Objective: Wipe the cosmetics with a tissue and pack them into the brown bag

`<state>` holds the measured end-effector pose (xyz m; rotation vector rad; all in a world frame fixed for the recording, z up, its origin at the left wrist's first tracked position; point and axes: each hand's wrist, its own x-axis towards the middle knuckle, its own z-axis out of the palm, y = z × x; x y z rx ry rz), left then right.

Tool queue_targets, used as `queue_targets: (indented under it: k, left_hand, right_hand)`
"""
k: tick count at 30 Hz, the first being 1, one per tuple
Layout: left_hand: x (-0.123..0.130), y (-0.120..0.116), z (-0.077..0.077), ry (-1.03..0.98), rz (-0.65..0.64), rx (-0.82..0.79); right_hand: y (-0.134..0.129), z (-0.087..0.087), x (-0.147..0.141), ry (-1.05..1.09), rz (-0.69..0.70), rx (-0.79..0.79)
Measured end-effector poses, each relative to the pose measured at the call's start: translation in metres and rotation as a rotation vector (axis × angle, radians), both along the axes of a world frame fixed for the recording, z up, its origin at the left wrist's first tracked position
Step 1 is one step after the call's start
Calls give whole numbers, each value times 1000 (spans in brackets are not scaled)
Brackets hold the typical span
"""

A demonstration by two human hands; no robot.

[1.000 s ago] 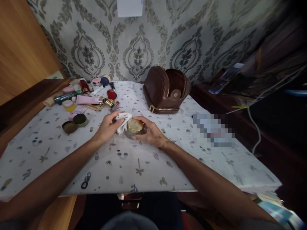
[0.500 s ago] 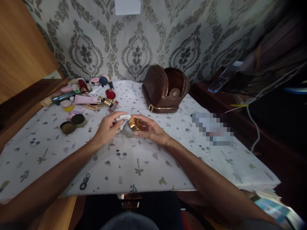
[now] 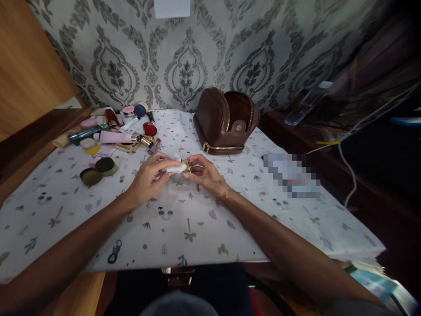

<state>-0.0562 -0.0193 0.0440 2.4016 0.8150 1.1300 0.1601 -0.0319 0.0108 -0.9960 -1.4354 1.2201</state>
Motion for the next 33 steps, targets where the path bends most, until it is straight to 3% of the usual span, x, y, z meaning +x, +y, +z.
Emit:
queue_targets:
  k: [6,14,19,26,33]
  left_hand:
    - [0,0,-1,41,-38,72]
    - [-5,12,-5,-21,96,-166]
    - [-7,14,-9,-74,92,-295]
    - [-5,9,-1,-4,109,-110]
    - [-2,5,1,18,100,-68]
  right_hand:
    - [4,-1,5,-91,-23,43]
    - [-1,7,7,-67,128,111]
    - [-2,7,6,-29,174,86]
    - [-2,2,2,19,184,82]
    - [-3,3,2,-19,123,42]
